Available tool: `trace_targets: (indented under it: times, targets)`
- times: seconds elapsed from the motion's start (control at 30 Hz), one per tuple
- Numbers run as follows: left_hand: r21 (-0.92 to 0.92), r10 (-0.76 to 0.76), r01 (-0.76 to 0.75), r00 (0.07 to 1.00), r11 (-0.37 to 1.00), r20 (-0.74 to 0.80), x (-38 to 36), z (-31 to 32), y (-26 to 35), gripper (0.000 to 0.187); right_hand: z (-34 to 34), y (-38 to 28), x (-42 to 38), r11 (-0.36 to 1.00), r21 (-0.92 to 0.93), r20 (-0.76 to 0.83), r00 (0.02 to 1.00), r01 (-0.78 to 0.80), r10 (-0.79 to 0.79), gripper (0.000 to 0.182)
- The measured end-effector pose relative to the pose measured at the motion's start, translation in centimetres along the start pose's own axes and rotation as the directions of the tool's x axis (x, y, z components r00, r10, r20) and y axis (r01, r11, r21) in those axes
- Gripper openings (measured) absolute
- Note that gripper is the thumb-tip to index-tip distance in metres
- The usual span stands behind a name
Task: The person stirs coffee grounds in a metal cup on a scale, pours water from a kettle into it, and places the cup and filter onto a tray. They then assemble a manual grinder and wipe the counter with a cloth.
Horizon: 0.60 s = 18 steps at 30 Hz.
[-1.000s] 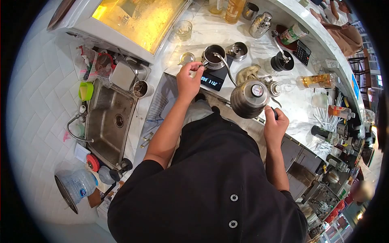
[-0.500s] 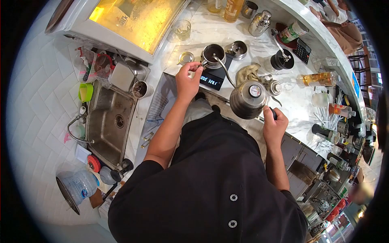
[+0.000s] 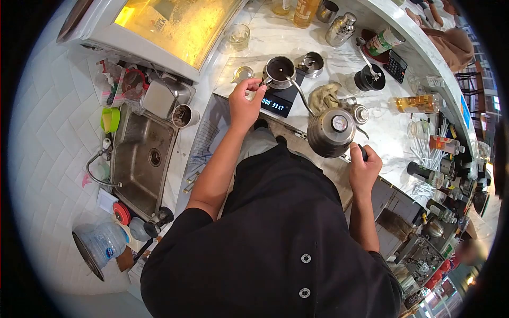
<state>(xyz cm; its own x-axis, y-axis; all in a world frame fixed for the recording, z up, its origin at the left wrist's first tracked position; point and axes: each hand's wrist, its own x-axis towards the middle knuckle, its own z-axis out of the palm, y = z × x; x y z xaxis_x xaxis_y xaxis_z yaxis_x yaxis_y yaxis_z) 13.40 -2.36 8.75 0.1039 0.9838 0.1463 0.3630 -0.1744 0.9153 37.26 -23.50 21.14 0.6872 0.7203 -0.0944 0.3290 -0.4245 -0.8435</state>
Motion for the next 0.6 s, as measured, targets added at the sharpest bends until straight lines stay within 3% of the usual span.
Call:
trace_targets:
  times: [0.33,0.6]
  targets:
    - [-0.002,-0.007,0.007,1.000,1.000,-0.005,0.1,-0.1,0.2,0.023,1.5,-0.9,0.4,0.996,0.091,0.013,1.000,0.000,-0.001,0.040]
    - [-0.009,-0.021,0.021,1.000,1.000,0.004,0.1,0.0,0.0,0.023,0.0,0.0,0.2,0.999,0.033,-0.023,1.000,-0.006,0.007,0.042]
